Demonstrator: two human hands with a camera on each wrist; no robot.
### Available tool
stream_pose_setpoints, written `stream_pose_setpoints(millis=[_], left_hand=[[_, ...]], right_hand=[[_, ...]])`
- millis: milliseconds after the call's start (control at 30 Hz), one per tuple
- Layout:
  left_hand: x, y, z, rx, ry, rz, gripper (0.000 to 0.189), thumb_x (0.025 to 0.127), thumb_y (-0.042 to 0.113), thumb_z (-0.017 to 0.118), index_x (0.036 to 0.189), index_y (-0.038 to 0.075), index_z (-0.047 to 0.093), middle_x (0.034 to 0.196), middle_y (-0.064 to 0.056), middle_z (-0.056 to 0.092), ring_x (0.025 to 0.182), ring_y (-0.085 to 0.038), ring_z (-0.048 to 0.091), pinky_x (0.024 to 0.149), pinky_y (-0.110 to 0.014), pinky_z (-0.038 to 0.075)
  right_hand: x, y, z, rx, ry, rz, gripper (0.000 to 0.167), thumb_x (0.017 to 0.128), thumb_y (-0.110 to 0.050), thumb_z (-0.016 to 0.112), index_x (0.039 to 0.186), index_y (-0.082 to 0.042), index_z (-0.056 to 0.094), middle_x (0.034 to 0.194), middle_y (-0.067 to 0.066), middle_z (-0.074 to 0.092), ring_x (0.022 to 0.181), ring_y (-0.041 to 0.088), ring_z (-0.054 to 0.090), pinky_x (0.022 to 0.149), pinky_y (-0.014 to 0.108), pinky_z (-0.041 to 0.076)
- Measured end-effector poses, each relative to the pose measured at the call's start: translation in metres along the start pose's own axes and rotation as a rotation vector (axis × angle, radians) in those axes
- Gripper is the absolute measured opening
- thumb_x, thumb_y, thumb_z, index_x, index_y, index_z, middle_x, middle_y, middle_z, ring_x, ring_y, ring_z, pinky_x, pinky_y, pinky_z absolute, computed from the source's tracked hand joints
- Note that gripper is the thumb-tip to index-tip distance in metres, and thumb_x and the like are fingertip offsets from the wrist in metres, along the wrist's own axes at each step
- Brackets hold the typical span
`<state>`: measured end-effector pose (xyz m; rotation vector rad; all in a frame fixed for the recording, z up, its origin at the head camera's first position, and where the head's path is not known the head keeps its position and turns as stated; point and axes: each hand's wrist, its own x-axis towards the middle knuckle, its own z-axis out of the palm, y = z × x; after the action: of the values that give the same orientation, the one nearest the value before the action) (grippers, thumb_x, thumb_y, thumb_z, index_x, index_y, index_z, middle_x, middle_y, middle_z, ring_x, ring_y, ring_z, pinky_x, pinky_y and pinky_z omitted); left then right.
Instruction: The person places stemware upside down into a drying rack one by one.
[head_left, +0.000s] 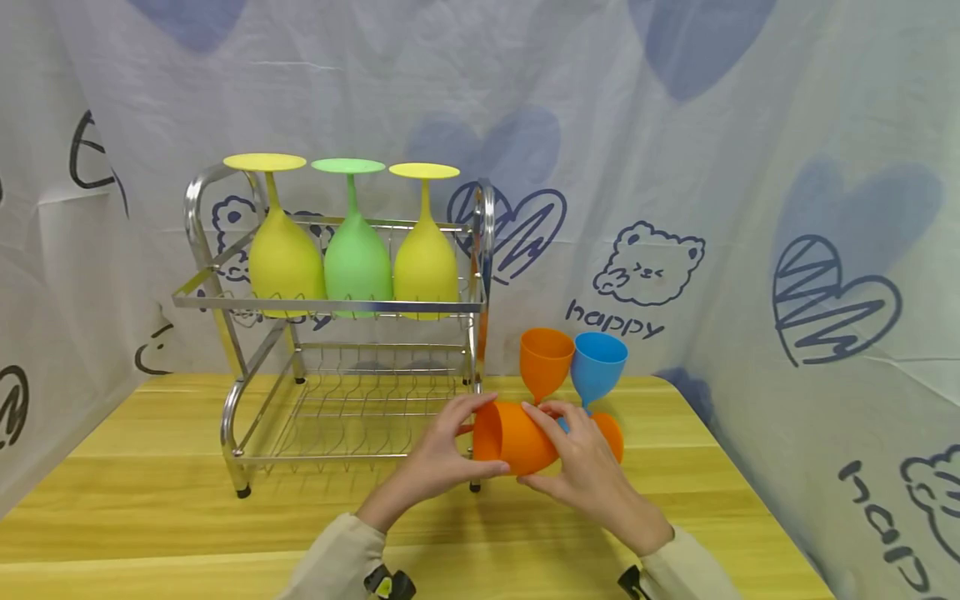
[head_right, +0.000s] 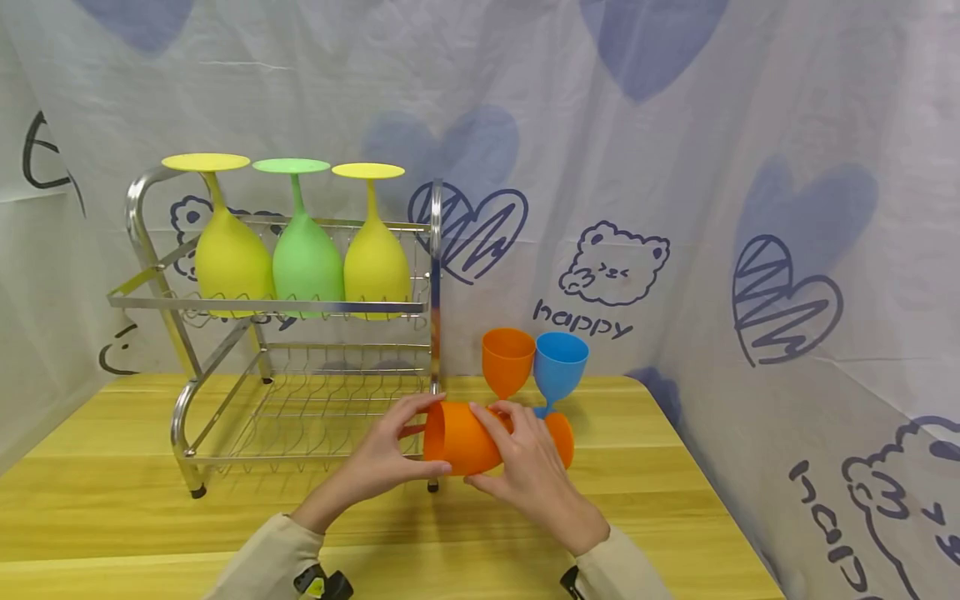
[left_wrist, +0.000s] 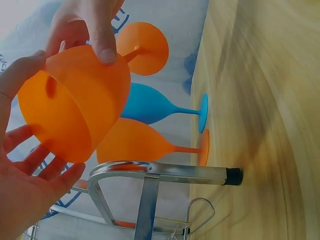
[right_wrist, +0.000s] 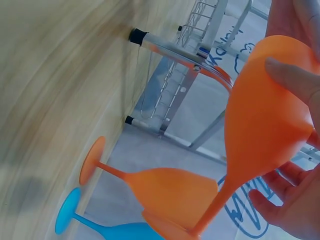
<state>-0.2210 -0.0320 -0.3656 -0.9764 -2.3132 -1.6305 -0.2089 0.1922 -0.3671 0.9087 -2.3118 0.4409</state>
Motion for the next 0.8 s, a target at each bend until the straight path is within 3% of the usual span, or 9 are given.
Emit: stream_pose_setpoints(millis=[133, 267, 367, 467, 533, 633, 733, 800], left_hand=[[-0.001, -0.002, 0.000, -0.040, 0.059, 0.003, 0.071, 0.075, 0.013, 0.084, 0.137, 0.005, 0.050, 0.134, -0.014, 0.049, 0.120, -0.031, 0.049, 0.096, -0.043, 0.049], [-0.004, -0.008, -0.002, -0.138, 0.111, -0.049, 0.069, 0.077, 0.009, 0.082, 0.138, 0.006, 0.050, 0.133, -0.010, 0.050, 0.119, -0.029, 0.049, 0.096, -0.043, 0.049], [-0.009, -0.013, -0.006, -0.221, 0.143, -0.094, 0.069, 0.079, 0.006, 0.079, 0.140, 0.002, 0.047, 0.135, -0.015, 0.050, 0.122, -0.034, 0.048, 0.098, -0.044, 0.048], [-0.013, -0.017, -0.011, -0.338, 0.177, -0.151, 0.067, 0.082, 0.003, 0.075, 0.141, -0.002, 0.043, 0.137, -0.019, 0.047, 0.124, -0.037, 0.047, 0.098, -0.040, 0.048], [-0.015, -0.019, -0.015, -0.426, 0.199, -0.195, 0.065, 0.084, 0.001, 0.071, 0.142, -0.001, 0.042, 0.139, -0.019, 0.046, 0.125, -0.036, 0.046, 0.095, -0.036, 0.050], [-0.018, -0.019, -0.019, -0.536, 0.217, -0.234, 0.063, 0.087, 0.002, 0.066, 0.143, 0.000, 0.040, 0.140, -0.019, 0.044, 0.124, -0.030, 0.047, 0.092, -0.029, 0.051], [-0.020, -0.019, -0.022, -0.634, 0.210, -0.227, 0.062, 0.088, 0.005, 0.061, 0.144, -0.003, 0.036, 0.137, -0.020, 0.042, 0.118, -0.025, 0.050, 0.091, -0.027, 0.051], [-0.021, -0.018, -0.023, -0.696, 0.202, -0.217, 0.063, 0.087, 0.007, 0.059, 0.144, -0.004, 0.034, 0.135, -0.019, 0.043, 0.114, -0.023, 0.052, 0.091, -0.028, 0.051]], right_hand=[[0.000, -0.002, -0.001, 0.000, 0.037, -0.013, 0.089, 0.058, -0.025, 0.095, 0.133, -0.005, 0.054, 0.125, 0.017, 0.054, 0.109, 0.032, 0.052, 0.088, 0.049, 0.051], [0.000, -0.002, -0.002, 0.017, 0.116, -0.102, 0.086, 0.059, -0.019, 0.095, 0.133, -0.001, 0.053, 0.131, 0.019, 0.053, 0.113, 0.034, 0.053, 0.090, 0.051, 0.050], [-0.002, -0.002, -0.002, 0.060, 0.184, -0.175, 0.070, 0.075, -0.028, 0.084, 0.131, 0.002, 0.054, 0.132, 0.021, 0.052, 0.115, 0.036, 0.053, 0.099, 0.045, 0.046], [-0.006, -0.007, -0.001, 0.161, 0.258, -0.171, 0.056, 0.090, -0.036, 0.068, 0.127, 0.005, 0.056, 0.129, 0.021, 0.054, 0.112, 0.034, 0.055, 0.104, 0.031, 0.041], [-0.009, -0.012, 0.000, 0.239, 0.306, -0.116, 0.051, 0.093, -0.036, 0.063, 0.124, 0.004, 0.059, 0.123, 0.019, 0.057, 0.108, 0.032, 0.057, 0.103, 0.023, 0.040], [-0.013, -0.022, 0.002, 0.348, 0.361, 0.022, 0.037, 0.088, -0.020, 0.073, 0.117, 0.002, 0.064, 0.113, 0.014, 0.064, 0.100, 0.028, 0.061, 0.090, 0.023, 0.051], [-0.013, -0.031, 0.001, 0.576, 0.309, 0.274, 0.032, 0.085, -0.006, 0.074, 0.116, -0.001, 0.067, 0.110, 0.010, 0.068, 0.099, 0.022, 0.065, 0.081, 0.028, 0.056], [-0.010, -0.035, 0.000, 0.811, 0.245, 0.444, 0.035, 0.087, -0.002, 0.070, 0.122, 0.000, 0.063, 0.116, 0.013, 0.066, 0.103, 0.020, 0.064, 0.082, 0.031, 0.056]])
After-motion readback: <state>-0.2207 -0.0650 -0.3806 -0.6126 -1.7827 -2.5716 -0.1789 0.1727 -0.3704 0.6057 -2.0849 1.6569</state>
